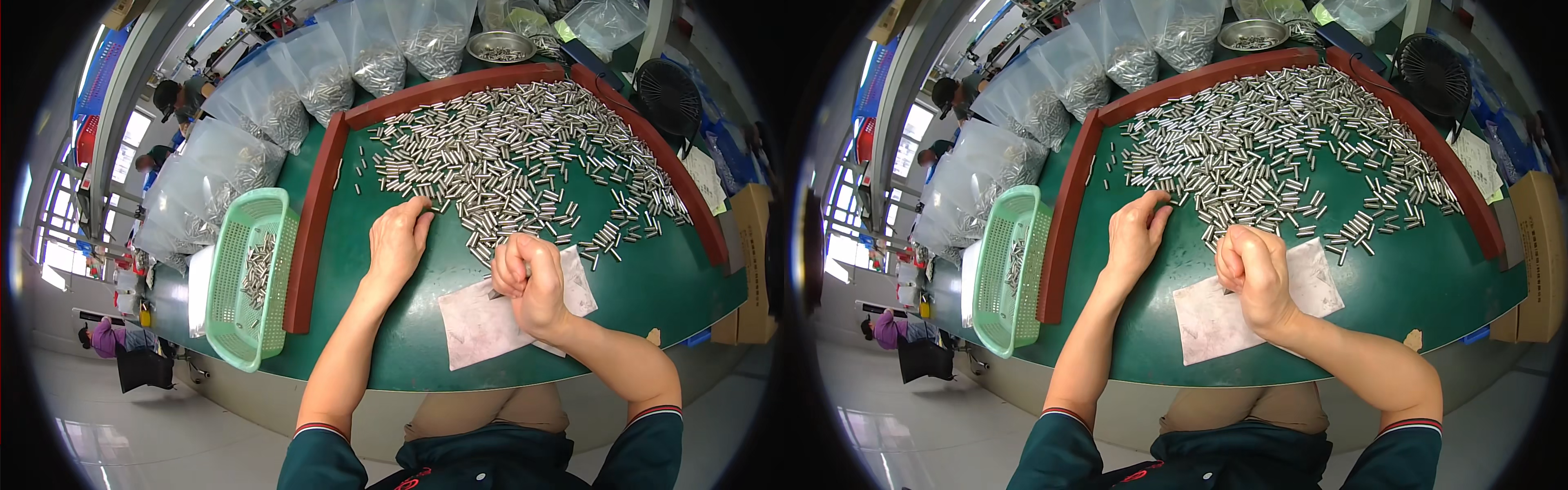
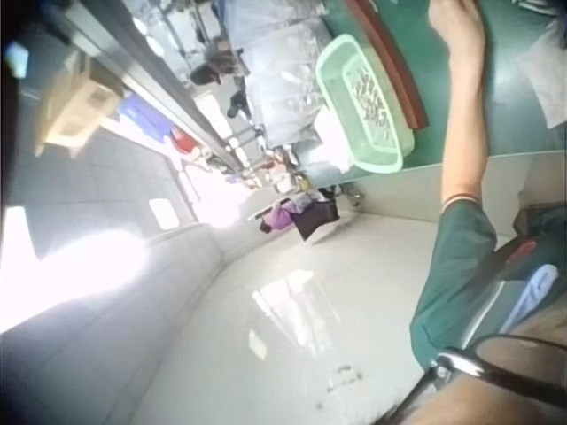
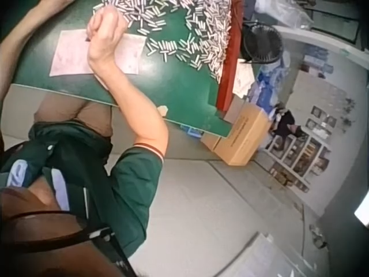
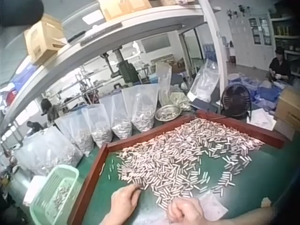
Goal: Pick up small metal cylinders, clean or inspect them using a tool and cloth, and place them into a sorting basket.
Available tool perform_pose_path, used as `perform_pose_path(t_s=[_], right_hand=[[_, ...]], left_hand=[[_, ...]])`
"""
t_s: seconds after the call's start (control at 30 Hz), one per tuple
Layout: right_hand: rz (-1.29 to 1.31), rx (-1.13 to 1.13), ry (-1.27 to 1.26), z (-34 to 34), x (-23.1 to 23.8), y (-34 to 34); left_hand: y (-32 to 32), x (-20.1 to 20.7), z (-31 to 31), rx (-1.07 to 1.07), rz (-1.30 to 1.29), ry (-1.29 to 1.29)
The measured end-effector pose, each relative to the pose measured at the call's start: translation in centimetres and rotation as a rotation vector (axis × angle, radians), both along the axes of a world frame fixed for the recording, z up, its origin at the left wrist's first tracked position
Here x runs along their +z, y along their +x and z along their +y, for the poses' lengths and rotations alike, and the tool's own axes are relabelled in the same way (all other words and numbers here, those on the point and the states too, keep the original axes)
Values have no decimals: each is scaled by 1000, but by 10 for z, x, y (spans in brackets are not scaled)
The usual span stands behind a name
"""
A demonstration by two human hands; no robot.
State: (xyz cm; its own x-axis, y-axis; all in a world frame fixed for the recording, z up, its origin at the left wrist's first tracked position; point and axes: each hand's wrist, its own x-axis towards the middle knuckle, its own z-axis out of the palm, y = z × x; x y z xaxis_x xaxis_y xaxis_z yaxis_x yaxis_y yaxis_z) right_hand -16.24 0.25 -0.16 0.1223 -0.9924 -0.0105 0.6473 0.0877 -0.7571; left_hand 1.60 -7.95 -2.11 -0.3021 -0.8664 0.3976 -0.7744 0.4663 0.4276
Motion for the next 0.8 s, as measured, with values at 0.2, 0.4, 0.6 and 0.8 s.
perform_pose_path(t_s=[0.2, 0.4, 0.6, 0.8], right_hand=[[-6, -4, 1, -1, 1, 1], [-41, -31, -2, -2, -2, 1], [-43, -72, -25, 2, -2, -3], [-34, -72, 22, 8, 1, -2]], left_hand=[[4, 13, 13, -27, -23, 142], [-13, 34, 77, -357, 159, 444], [-23, 19, 82, -377, 66, 373], [-24, 18, 86, -336, 64, 365]])
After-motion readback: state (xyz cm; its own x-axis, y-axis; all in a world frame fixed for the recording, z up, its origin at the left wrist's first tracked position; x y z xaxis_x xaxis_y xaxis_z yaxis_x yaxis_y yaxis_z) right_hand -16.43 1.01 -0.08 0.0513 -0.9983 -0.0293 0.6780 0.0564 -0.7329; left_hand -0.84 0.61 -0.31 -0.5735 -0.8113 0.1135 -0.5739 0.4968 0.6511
